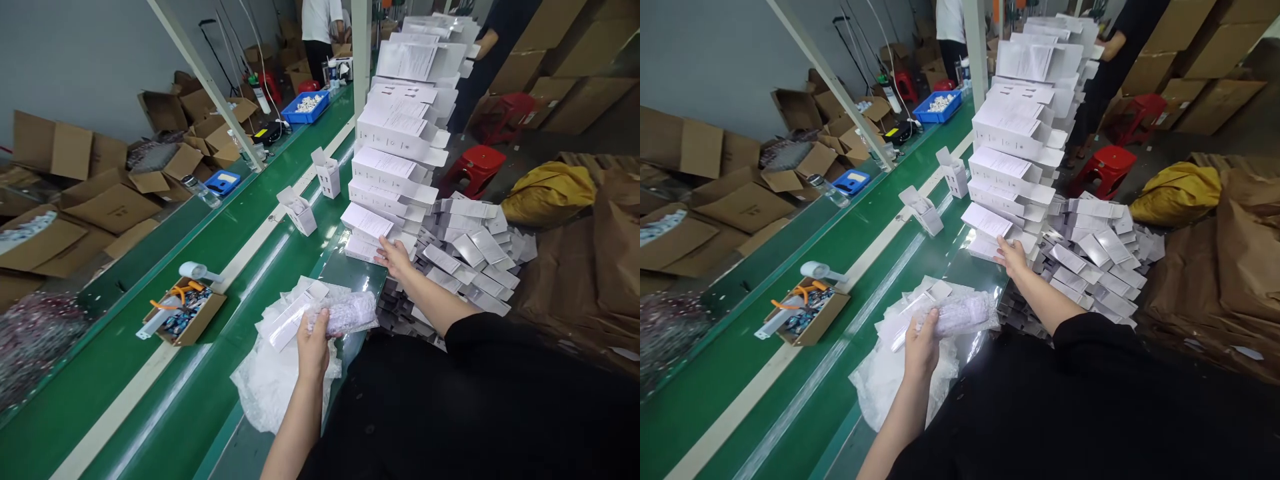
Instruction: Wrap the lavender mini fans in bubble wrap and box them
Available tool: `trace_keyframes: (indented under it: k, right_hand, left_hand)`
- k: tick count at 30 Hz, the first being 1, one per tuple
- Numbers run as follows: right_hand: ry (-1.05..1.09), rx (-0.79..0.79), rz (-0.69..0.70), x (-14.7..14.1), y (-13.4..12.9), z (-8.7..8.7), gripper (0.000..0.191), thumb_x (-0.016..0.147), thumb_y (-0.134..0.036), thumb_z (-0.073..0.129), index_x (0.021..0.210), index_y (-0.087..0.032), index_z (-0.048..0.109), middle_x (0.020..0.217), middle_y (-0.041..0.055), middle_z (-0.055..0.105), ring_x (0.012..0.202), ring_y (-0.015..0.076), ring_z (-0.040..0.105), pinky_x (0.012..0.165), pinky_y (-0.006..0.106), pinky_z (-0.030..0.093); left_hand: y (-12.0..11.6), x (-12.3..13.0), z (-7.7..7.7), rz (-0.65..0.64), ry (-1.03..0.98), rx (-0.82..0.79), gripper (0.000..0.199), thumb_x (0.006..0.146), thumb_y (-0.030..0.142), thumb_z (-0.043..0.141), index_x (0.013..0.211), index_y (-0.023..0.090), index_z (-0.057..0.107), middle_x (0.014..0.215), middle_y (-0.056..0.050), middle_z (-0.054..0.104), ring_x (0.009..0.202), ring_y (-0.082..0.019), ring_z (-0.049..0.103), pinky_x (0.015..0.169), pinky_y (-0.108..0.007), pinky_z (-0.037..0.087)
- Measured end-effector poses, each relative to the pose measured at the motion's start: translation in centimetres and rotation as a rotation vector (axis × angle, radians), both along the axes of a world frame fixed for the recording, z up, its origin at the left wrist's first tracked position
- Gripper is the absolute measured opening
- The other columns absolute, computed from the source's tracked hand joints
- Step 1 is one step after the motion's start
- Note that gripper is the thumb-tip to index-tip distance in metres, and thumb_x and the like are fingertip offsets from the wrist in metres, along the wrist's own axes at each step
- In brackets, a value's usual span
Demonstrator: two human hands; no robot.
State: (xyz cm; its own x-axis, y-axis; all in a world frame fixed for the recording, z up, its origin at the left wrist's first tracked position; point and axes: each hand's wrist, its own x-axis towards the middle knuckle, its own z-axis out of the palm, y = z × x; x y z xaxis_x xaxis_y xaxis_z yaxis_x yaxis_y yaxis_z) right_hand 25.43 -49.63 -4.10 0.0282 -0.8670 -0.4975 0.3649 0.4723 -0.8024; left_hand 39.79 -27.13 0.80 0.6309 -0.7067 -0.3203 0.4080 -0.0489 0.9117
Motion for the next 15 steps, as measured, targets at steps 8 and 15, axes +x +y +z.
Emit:
trace_keyframes:
  k: [8, 15]
  right_hand:
    - [0.788, -0.637, 0.053, -1.4, 3.8, -2.3, 0.028, 0.069, -0.033, 0.063, 0.090, -0.017, 0.054, 0.089, 0.0078, 0.057, 0.092, 0.0259, 0.055, 0.084, 0.044, 0.049]
    - [1.019, -1.060, 0.657, 1.3, 2.9, -2.2, 0.036, 0.071, -0.010, 0.049, 0.106, -0.013, 0.054, 0.114, 0.0145, 0.052, 0.104, 0.0262, 0.053, 0.091, 0.040, 0.044]
  left_hand:
    - [3.1, 6.1, 0.7, 0.332, 0.169, -0.107, 0.037, 0.057, 0.023, 0.080, 0.088, 0.015, 0.061, 0.076, 0.001, 0.065, 0.057, -0.011, 0.061, 0.043, -0.018, 0.049]
    - [-1.6, 4.4, 1.3, 0.176, 0.216, -0.164, 0.039, 0.055, 0.017, 0.078, 0.090, 0.016, 0.061, 0.080, 0.000, 0.066, 0.063, -0.013, 0.063, 0.048, -0.019, 0.051]
